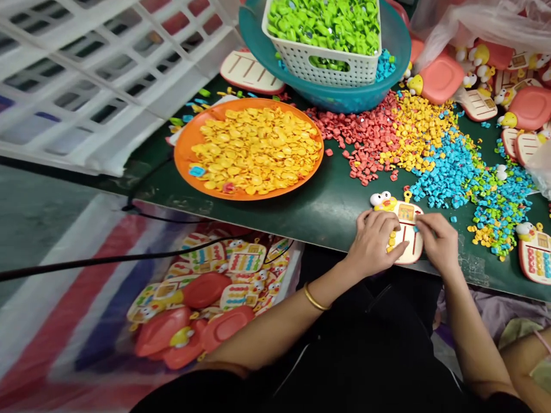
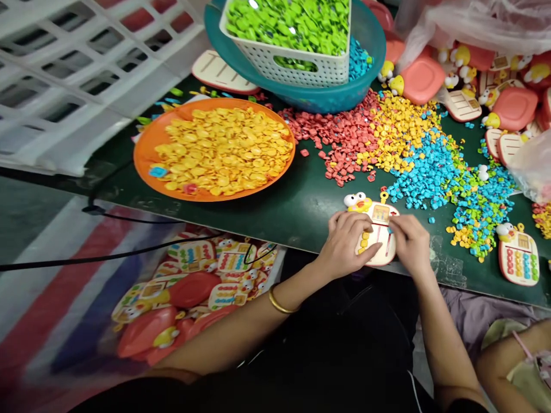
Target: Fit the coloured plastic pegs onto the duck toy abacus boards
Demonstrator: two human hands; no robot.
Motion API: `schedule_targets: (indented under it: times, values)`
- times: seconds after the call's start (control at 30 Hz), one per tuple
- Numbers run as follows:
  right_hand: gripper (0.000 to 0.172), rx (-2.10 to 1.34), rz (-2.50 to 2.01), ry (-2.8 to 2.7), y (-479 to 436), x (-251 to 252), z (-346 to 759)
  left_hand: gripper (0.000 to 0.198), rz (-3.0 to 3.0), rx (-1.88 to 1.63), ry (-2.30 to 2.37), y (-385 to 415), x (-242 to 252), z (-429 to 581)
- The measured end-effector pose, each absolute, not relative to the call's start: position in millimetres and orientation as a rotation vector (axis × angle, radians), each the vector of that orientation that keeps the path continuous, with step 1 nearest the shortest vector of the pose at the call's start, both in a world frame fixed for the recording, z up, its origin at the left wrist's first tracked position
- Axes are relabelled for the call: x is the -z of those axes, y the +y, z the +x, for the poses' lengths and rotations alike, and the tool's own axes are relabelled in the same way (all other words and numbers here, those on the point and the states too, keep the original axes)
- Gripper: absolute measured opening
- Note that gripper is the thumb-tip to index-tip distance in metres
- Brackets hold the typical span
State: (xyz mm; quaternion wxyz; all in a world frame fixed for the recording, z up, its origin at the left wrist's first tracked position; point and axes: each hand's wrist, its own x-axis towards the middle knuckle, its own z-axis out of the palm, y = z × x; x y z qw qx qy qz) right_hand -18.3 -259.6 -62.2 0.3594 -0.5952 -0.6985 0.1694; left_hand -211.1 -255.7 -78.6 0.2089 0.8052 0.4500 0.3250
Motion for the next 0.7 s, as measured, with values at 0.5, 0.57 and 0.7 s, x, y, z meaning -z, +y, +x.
schedule_targets:
  times: [0.5, 0.57, 0.7]
  values:
    - [0.02, -0.878, -1.674, -1.584, -222, 59, -4, 0.037, 2.515, -0.779, 0.831, -239, 68, -204]
    - [0.017, -0.812, -1.695, -1.571, -222, 62, -14, 0.032, 2.442, -0.876, 0.878, -241, 72, -205]
    - [0.015, -0.528, -1.662, -1.724, -241, 59, -24, 0.02, 2.371, -1.017, 0.848, -245, 76, -206]
